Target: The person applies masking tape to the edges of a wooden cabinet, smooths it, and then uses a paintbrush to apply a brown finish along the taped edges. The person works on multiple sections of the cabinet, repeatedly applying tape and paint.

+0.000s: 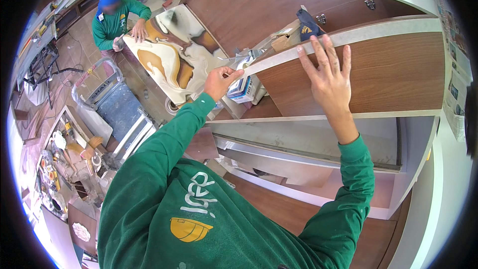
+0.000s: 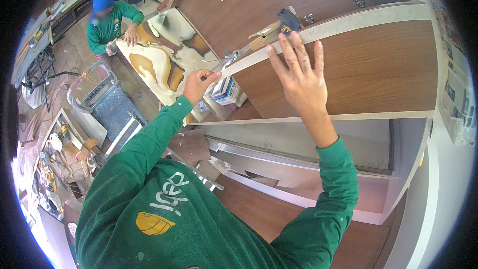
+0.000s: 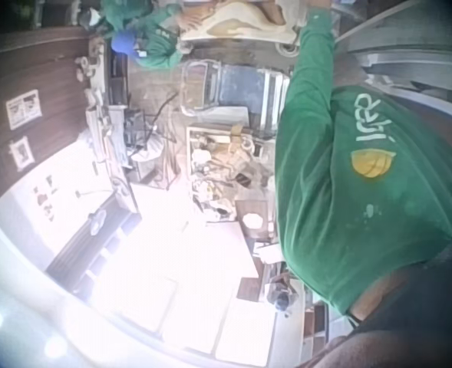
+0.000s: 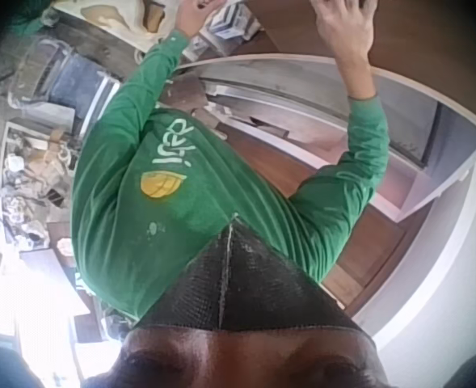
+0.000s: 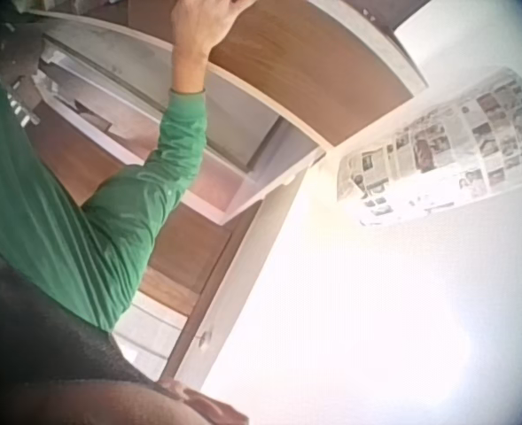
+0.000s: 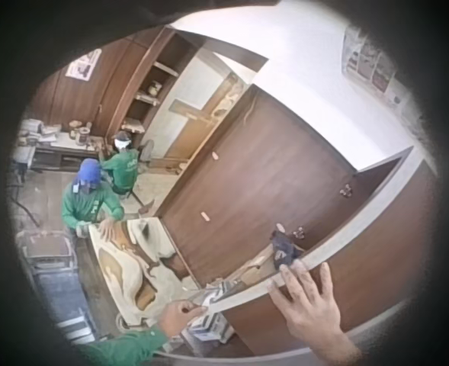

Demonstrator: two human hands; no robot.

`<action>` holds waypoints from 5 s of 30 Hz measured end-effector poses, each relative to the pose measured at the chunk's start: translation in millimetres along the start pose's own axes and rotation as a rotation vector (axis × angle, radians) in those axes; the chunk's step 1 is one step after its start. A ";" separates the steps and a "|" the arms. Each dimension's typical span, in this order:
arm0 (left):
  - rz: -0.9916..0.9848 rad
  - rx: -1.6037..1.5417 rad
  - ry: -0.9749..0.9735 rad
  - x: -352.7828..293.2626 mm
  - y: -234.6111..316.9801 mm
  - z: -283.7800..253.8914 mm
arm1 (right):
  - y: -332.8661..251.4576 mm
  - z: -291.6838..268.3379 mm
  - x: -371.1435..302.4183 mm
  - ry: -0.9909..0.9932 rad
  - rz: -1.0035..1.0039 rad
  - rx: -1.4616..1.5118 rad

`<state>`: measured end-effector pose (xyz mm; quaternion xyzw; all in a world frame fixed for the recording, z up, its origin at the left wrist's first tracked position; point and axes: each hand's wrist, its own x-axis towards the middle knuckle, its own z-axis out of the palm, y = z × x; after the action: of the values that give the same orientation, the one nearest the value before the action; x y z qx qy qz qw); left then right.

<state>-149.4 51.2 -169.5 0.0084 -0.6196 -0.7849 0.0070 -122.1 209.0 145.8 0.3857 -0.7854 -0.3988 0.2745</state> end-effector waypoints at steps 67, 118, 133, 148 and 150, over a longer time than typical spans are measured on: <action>0.068 0.041 0.063 -9.9 8.7 -3.3 | -22.4 12.6 -2.7 0.194 0.191 0.091; 0.036 0.127 0.054 -1.5 7.0 -0.8 | -23.8 14.2 -2.5 0.185 0.190 0.070; 0.062 0.044 0.096 -3.9 5.6 9.6 | -143.6 69.1 -22.1 -0.214 0.038 0.180; 0.089 -0.058 0.021 -40.6 10.2 -21.7 | -68.6 29.9 -19.2 -0.015 0.213 0.123; 0.102 -0.101 -0.004 -48.8 8.4 -30.8 | -69.5 30.5 -19.3 -0.016 0.218 0.086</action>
<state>-99.9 20.4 -168.3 -0.0251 -0.5789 -0.8137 0.0463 -107.0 210.8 68.9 0.3061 -0.8413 -0.3354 0.2933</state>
